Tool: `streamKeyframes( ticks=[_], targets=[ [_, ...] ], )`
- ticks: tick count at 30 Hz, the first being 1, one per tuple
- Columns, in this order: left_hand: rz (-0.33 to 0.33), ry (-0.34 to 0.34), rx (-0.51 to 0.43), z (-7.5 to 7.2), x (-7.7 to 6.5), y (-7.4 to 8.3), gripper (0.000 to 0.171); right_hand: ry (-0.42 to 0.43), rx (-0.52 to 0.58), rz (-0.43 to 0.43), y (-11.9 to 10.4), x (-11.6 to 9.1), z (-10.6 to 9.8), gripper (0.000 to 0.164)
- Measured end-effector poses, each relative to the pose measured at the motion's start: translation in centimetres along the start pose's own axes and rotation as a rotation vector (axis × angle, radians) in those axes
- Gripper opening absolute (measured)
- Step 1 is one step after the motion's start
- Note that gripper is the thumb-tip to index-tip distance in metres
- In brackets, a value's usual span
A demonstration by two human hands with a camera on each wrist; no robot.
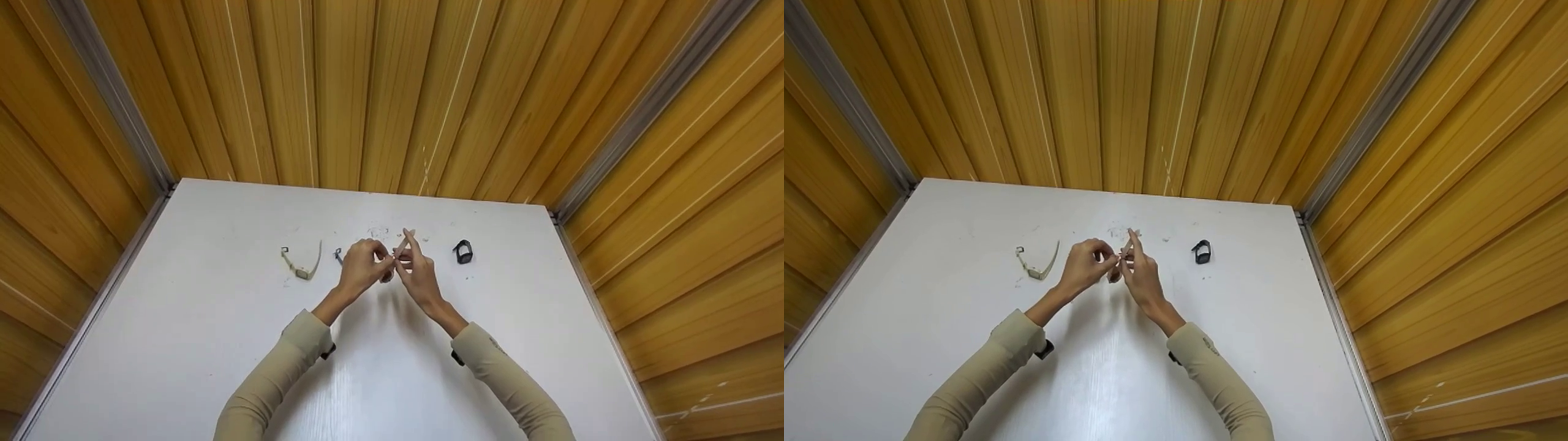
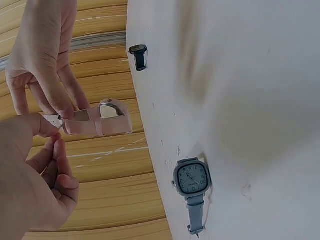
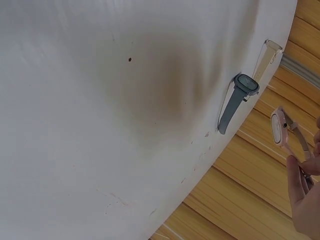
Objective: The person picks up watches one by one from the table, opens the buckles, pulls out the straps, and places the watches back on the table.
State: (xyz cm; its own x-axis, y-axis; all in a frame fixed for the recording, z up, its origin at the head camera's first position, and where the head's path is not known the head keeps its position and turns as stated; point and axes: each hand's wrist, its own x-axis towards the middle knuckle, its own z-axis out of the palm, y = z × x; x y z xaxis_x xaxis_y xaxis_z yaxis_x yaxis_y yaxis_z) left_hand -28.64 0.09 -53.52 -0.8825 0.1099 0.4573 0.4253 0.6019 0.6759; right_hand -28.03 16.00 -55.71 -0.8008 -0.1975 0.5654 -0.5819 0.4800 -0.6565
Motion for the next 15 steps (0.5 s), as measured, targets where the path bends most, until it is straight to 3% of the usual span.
streamKeyframes(
  ticks=[6, 15],
  targets=[
    [-0.011, -0.032, -0.102, 0.0, -0.5, -1.0, 0.006, -0.020, 0.014, 0.023, 0.2, 0.1, -0.2, 0.065],
    [-0.067, -0.182, -0.292, 0.0, -1.5, -2.4, 0.015, -0.018, 0.050, 0.071, 0.1, 0.5, -0.2, 0.076]
  ],
)
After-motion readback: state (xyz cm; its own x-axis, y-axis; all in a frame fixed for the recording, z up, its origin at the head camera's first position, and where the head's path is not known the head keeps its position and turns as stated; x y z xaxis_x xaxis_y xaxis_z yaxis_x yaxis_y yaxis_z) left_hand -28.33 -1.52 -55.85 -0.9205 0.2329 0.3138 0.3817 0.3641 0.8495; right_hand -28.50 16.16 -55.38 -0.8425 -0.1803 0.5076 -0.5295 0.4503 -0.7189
